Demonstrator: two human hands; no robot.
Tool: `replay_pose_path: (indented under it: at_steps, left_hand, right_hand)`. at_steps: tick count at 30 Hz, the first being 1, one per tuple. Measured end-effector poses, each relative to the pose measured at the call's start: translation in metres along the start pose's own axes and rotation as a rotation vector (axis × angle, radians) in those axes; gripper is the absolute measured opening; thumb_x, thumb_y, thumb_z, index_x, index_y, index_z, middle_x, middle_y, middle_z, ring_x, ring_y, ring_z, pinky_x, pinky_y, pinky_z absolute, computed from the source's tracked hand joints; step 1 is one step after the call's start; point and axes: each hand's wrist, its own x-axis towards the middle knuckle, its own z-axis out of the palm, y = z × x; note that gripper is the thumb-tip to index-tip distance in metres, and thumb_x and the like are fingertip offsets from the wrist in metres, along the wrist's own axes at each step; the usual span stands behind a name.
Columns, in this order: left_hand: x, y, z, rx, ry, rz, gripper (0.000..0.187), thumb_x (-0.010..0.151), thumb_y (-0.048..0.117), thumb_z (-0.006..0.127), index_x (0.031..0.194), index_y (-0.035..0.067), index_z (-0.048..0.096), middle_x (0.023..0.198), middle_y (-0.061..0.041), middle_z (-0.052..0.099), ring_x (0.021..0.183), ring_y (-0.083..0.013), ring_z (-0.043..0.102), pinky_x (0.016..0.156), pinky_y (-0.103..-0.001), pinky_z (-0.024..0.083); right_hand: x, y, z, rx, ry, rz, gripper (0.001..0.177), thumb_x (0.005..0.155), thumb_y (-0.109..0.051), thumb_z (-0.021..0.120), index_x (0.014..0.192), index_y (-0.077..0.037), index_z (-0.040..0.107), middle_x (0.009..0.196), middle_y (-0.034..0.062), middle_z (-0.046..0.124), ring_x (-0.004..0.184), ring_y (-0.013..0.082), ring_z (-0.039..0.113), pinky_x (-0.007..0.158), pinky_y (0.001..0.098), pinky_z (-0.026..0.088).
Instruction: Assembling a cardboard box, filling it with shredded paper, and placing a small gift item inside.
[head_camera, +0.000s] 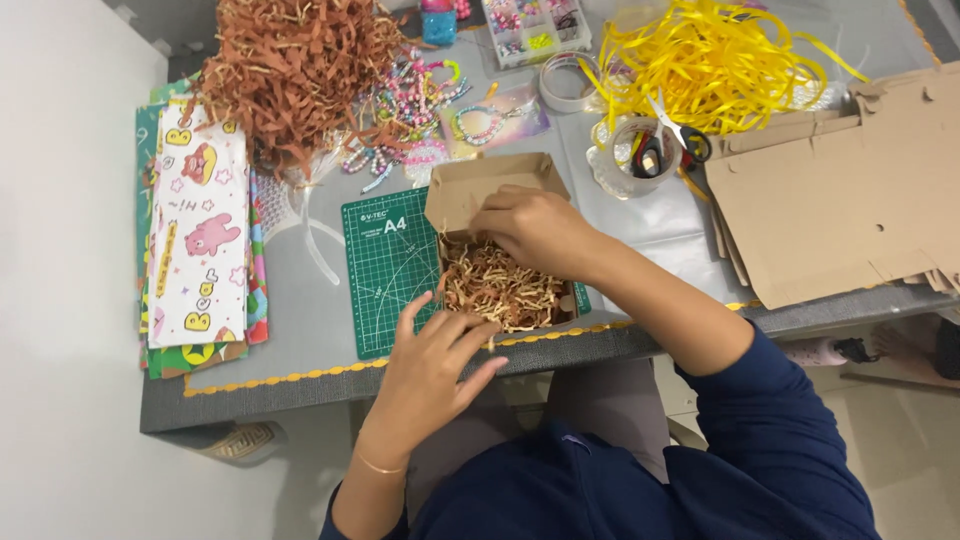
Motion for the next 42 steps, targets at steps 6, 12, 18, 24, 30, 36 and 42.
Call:
replay_pose_path:
  at_steps: [6,12,18,24,30,36,42]
  left_hand:
    - [-0.002,-0.01,0.029,0.07,-0.009,-0.082,0.026,0.099,0.035,0.064,0.11,0.013,0.071,0.094,-0.004,0.068,0.097,-0.0218,0.066,0.113,-0.063,0.028]
    - [0.003,-0.009,0.04,0.058,-0.006,-0.064,0.021,0.095,0.032,0.068,0.088,0.013,0.075,0.08,-0.004,0.068,0.087,-0.0212,0.064,0.113,-0.065,0.029]
    - [0.004,-0.006,0.034,0.031,0.032,-0.058,0.03,0.097,0.039,0.067,0.089,0.011,0.073,0.085,-0.005,0.066,0.096,-0.0229,0.062,0.113,-0.064,0.028]
    - [0.007,-0.018,0.006,-0.02,0.108,-0.391,0.065,0.103,0.045,0.048,0.151,0.001,0.037,0.144,-0.028,0.042,0.14,-0.0428,0.04,0.116,-0.06,0.033]
    - [0.029,-0.009,-0.004,-0.282,-0.103,-0.49,0.069,0.103,0.028,0.048,0.157,-0.006,0.023,0.151,-0.04,0.036,0.142,-0.0498,0.037,0.116,-0.063,0.029]
    - [0.019,-0.015,0.019,-0.065,-0.121,-0.367,0.061,0.108,0.043,0.032,0.15,0.001,0.044,0.149,-0.022,0.051,0.151,-0.0345,0.031,0.124,-0.057,0.011]
    - [0.02,-0.03,0.041,0.203,-0.175,-0.178,0.077,0.102,0.065,0.024,0.103,0.006,0.074,0.103,-0.015,0.075,0.138,-0.0273,0.052,0.124,-0.062,-0.002]
  right_hand:
    - [0.007,-0.064,-0.074,0.301,-0.518,0.208,0.023,0.09,-0.001,0.065,0.104,-0.01,0.08,0.098,0.0135,0.079,0.091,0.0276,0.077,0.087,0.0396,0.061]
    - [-0.009,-0.049,-0.011,-0.199,-0.524,0.07,0.043,0.076,-0.009,0.077,0.119,-0.012,0.075,0.118,0.013,0.074,0.1,0.0331,0.072,0.069,0.047,0.064]
    - [0.018,-0.076,-0.077,0.144,-0.551,0.232,0.043,0.085,-0.01,0.073,0.128,-0.006,0.07,0.132,0.0233,0.067,0.118,0.0406,0.065,0.089,0.0522,0.06]
    - [-0.007,-0.075,-0.12,-0.052,-0.459,0.29,0.021,0.089,-0.01,0.07,0.108,-0.008,0.079,0.099,0.0154,0.08,0.091,0.03,0.076,0.09,0.0393,0.059]
    - [-0.032,-0.05,-0.023,-0.364,-0.568,0.103,0.009,0.086,-0.007,0.072,0.088,-0.012,0.08,0.079,0.0098,0.077,0.072,0.0212,0.073,0.09,0.037,0.052]
    - [-0.018,-0.07,-0.063,-0.07,-0.563,0.199,0.02,0.09,-0.005,0.069,0.107,-0.004,0.079,0.099,0.0182,0.079,0.091,0.0308,0.076,0.096,0.0459,0.051]
    - [-0.022,-0.073,-0.126,-0.055,-0.375,0.266,0.02,0.088,-0.01,0.071,0.103,0.001,0.078,0.102,0.0202,0.079,0.095,0.0389,0.074,0.089,0.0478,0.055]
